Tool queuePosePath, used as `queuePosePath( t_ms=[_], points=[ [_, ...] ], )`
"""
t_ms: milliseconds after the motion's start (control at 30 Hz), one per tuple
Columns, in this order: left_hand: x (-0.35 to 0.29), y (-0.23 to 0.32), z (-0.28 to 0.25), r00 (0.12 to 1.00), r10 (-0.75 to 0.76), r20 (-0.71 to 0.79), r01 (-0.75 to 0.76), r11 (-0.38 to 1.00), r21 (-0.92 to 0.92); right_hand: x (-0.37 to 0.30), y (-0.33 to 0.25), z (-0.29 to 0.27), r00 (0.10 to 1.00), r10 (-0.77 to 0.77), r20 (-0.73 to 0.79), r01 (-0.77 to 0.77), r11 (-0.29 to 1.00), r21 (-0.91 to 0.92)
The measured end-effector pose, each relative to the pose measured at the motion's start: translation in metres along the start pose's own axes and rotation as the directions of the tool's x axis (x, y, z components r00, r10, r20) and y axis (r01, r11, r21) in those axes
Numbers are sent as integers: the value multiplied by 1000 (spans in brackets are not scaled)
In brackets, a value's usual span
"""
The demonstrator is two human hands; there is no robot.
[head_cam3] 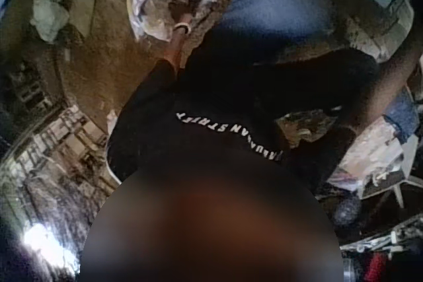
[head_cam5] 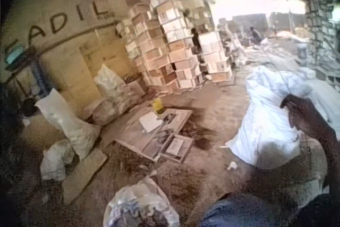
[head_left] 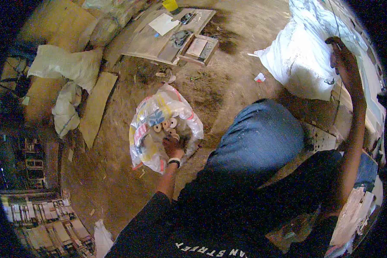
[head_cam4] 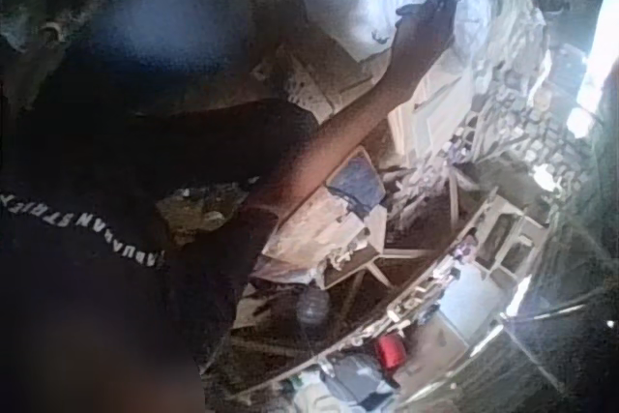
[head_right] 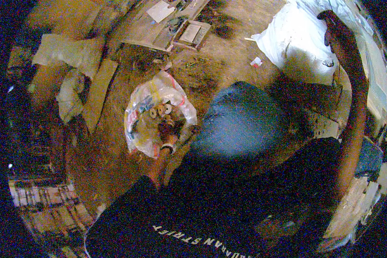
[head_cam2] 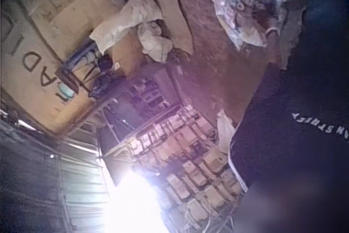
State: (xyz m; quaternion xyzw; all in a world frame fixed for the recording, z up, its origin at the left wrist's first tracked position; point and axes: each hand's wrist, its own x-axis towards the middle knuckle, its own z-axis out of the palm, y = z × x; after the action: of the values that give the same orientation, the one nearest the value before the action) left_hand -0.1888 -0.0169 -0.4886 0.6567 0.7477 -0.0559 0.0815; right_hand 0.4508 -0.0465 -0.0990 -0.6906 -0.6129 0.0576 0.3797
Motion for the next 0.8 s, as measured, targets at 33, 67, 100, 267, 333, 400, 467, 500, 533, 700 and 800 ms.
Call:
queuePosePath(
  t_ms=[33, 67, 100, 267, 333, 400, 467, 500, 533, 700, 800],
  points=[
    [-1, -1, 1, 1000, -6, -23, 5, 999, -36, 0, 3, 0, 1000, -9, -3, 9, 1000, -30],
    [0, -2, 4, 999, -12, -46, 9, 997, -71, -2, 7, -1, 1000, -26, -5, 26, 999, -30],
    [0, -9, 5, 995, 70, -70, -74, 995, -63, -1, 11, -1, 999, -43, -7, 43, 999, -32],
    [10, -26, 0, 966, 232, -114, -216, 967, 137, -4, 29, -5, 994, -112, 0, 112, 993, -21],
    [18, -18, -6, 983, 166, -82, -157, 981, 110, -5, 31, -5, 998, -57, -6, 57, 998, -41],
    [28, -6, -10, 995, 81, -58, -77, 995, 61, -5, 30, -3, 998, -62, -8, 61, 996, -72],
    [36, 4, -13, 999, 29, -39, -28, 999, 36, -4, 25, 1, 999, -31, 15, 31, 999, -32],
    [38, 7, -14, 999, 11, -33, -10, 999, 30, -4, 22, 3, 1000, -16, 26, 16, 1000, -10],
    [39, 7, -16, 1000, 15, -20, -15, 1000, 27, -4, 19, 4, 999, -29, 24, 30, 999, -36],
    [26, -6, -33, 992, 111, 59, -112, 993, 22, -12, 8, 0, 986, -158, 46, 164, 973, -160],
    [29, -15, -57, 979, 141, 150, -157, 982, 104, -15, 13, 0, 993, -100, 58, 101, 995, -23]
  ],
)
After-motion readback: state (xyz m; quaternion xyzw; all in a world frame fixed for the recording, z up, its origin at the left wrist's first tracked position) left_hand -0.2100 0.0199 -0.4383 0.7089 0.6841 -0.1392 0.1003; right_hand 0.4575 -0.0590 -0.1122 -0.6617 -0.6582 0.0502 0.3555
